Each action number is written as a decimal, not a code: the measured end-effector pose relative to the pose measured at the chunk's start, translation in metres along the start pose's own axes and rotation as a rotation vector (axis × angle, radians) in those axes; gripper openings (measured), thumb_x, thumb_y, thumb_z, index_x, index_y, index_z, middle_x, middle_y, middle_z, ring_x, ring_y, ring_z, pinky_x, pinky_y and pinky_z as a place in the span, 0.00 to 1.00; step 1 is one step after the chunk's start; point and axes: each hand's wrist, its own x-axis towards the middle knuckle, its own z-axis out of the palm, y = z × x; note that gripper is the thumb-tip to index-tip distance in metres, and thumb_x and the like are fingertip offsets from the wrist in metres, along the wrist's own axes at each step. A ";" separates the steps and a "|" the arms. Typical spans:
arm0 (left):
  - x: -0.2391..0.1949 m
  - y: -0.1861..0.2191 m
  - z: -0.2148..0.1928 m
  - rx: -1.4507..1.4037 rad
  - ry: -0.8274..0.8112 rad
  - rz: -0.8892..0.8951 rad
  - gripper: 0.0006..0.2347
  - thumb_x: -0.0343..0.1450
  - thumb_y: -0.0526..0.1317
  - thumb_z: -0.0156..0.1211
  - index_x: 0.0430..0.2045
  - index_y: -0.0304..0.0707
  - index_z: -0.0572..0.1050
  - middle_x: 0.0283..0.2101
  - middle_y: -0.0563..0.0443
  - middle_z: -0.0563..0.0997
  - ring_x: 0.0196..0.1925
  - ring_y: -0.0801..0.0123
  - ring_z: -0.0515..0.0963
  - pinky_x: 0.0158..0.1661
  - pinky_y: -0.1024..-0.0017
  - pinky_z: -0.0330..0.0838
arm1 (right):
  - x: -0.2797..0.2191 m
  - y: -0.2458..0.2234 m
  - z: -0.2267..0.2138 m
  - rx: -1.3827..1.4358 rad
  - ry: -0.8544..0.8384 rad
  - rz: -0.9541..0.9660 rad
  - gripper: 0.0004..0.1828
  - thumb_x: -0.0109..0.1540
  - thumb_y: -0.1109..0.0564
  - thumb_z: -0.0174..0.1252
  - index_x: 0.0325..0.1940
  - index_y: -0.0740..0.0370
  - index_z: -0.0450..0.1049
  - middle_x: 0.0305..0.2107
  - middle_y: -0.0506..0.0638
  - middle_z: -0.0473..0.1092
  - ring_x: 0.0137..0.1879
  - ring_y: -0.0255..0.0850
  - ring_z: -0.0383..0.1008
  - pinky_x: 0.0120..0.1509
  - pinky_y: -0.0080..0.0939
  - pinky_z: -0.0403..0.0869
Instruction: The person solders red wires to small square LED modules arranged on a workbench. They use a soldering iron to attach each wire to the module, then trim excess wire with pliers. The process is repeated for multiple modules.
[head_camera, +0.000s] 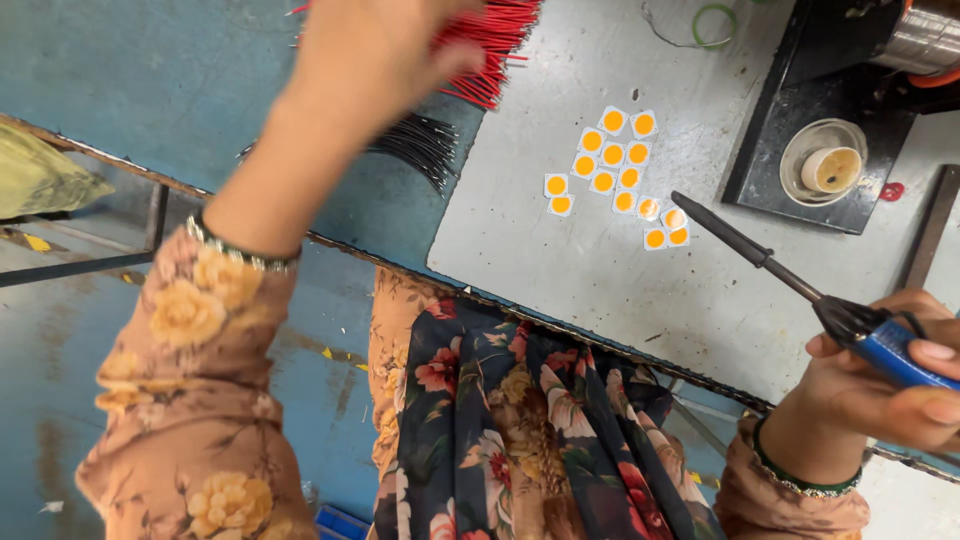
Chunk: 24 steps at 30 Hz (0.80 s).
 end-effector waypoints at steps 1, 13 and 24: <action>-0.004 0.003 0.002 -0.022 0.010 0.049 0.10 0.68 0.45 0.70 0.31 0.38 0.81 0.33 0.49 0.79 0.36 0.57 0.79 0.37 0.60 0.70 | -0.001 0.000 0.001 -0.003 0.015 0.007 0.33 0.75 0.34 0.30 0.41 0.70 0.54 0.13 0.53 0.53 0.15 0.48 0.61 0.25 0.43 0.64; -0.001 0.031 -0.017 -0.137 -0.011 0.165 0.03 0.73 0.35 0.64 0.35 0.38 0.75 0.39 0.53 0.74 0.50 0.61 0.74 0.53 0.57 0.62 | 0.003 0.002 -0.003 -0.029 -0.048 -0.078 0.33 0.75 0.35 0.29 0.41 0.71 0.53 0.15 0.52 0.55 0.14 0.46 0.63 0.25 0.43 0.67; -0.013 0.087 -0.004 -0.597 -0.167 0.006 0.03 0.74 0.36 0.64 0.37 0.39 0.79 0.43 0.48 0.70 0.50 0.57 0.74 0.48 0.62 0.71 | -0.006 0.010 -0.011 0.040 0.008 0.017 0.35 0.75 0.34 0.30 0.40 0.72 0.56 0.14 0.55 0.55 0.16 0.48 0.62 0.26 0.42 0.65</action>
